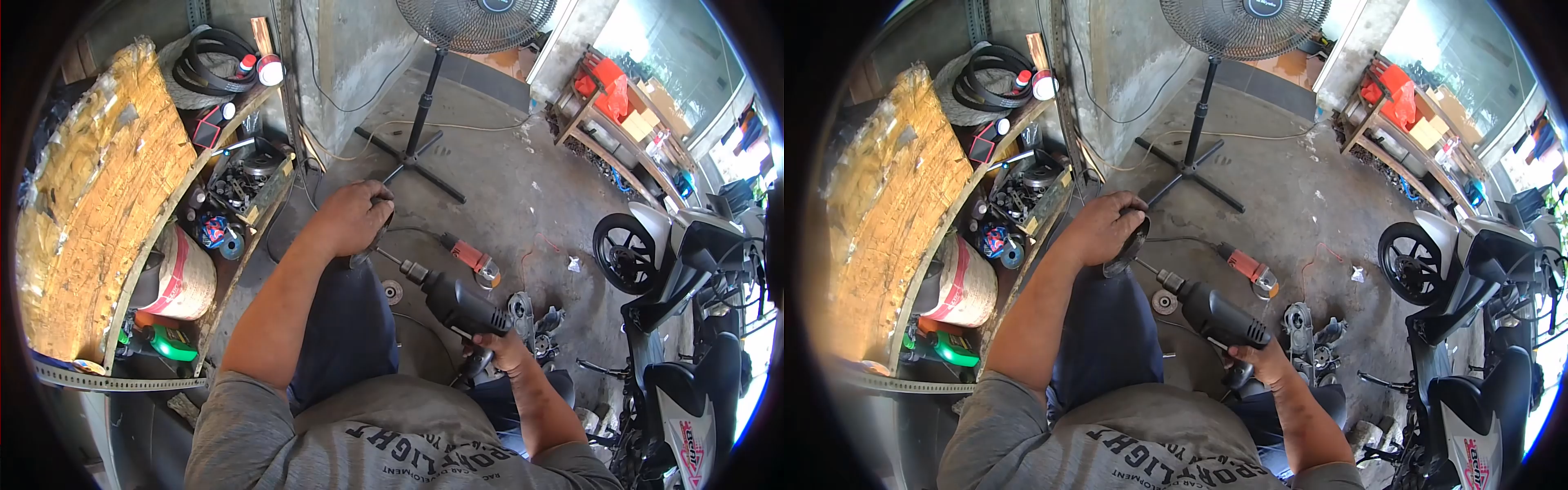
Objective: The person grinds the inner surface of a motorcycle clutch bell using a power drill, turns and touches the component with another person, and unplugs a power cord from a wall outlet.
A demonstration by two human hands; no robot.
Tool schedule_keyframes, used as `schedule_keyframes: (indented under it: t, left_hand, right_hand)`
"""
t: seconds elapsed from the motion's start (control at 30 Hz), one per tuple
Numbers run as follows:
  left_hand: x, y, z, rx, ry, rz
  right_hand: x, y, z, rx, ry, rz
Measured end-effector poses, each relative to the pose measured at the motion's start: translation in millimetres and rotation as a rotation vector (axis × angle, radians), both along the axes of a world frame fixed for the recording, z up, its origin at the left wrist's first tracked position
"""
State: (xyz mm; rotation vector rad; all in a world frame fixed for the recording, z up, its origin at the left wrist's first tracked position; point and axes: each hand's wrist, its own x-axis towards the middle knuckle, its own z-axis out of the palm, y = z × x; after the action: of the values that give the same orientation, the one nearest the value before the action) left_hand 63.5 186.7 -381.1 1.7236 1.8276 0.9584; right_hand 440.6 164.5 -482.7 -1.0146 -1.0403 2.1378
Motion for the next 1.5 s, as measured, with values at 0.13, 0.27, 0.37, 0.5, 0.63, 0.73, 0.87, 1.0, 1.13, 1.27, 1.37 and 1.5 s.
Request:
schedule_keyframes:
  t: [0.13,0.27,0.37,0.5,0.63,0.73,0.87,1.0,1.13,1.27,1.37,1.5]
  left_hand:
    - [-0.7,-3.0,-1.5,-0.013,0.007,0.006]
    - [-0.7,-3.6,0.9,-0.014,0.004,0.004]
    - [-2.4,-4.0,-2.2,-0.015,-0.003,0.003]
    - [-4.6,-1.8,-0.8,-0.009,0.004,-0.002]
    - [-0.6,0.5,-0.4,-0.002,0.018,-0.008]
    - [-1.4,2.8,-2.8,-0.003,0.029,-0.017]
    - [1.8,-1.9,2.7,-0.04,0.016,-0.013]
    - [0.0,-5.1,4.0,-0.06,-0.005,-0.001]
    - [-0.6,0.9,0.3,-0.022,-0.011,-0.019]
    - [-3.8,-0.9,-4.7,-0.007,-0.034,-0.013]
    - [-1.7,-2.3,-1.8,-0.01,-0.026,-0.015]
    - [-4.8,-4.7,1.4,-0.024,0.002,-0.006]
  right_hand:
    - [-4.8,-4.5,0.1,0.007,0.033,-0.041]
    - [-8.8,-4.0,1.9,0.119,0.028,0.085]
    - [-8.3,-2.7,4.5,0.081,0.043,0.098]
    - [-3.9,3.6,3.4,0.065,0.055,0.089]
    - [5.4,5.9,0.8,0.11,0.018,0.03]
    - [-1.0,0.9,6.7,0.104,0.01,-0.047]
    - [0.1,-1.9,6.5,0.101,0.012,-0.026]
    - [0.4,1.4,4.6,0.12,0.008,0.053]
    - [4.5,6.0,4.5,0.169,-0.019,0.114]
    - [-0.2,3.0,1.4,0.056,0.105,0.128]
    - [-4.8,-3.3,10.1,0.119,0.019,0.098]
    - [-8.5,-0.2,9.4,0.234,-0.111,0.078]
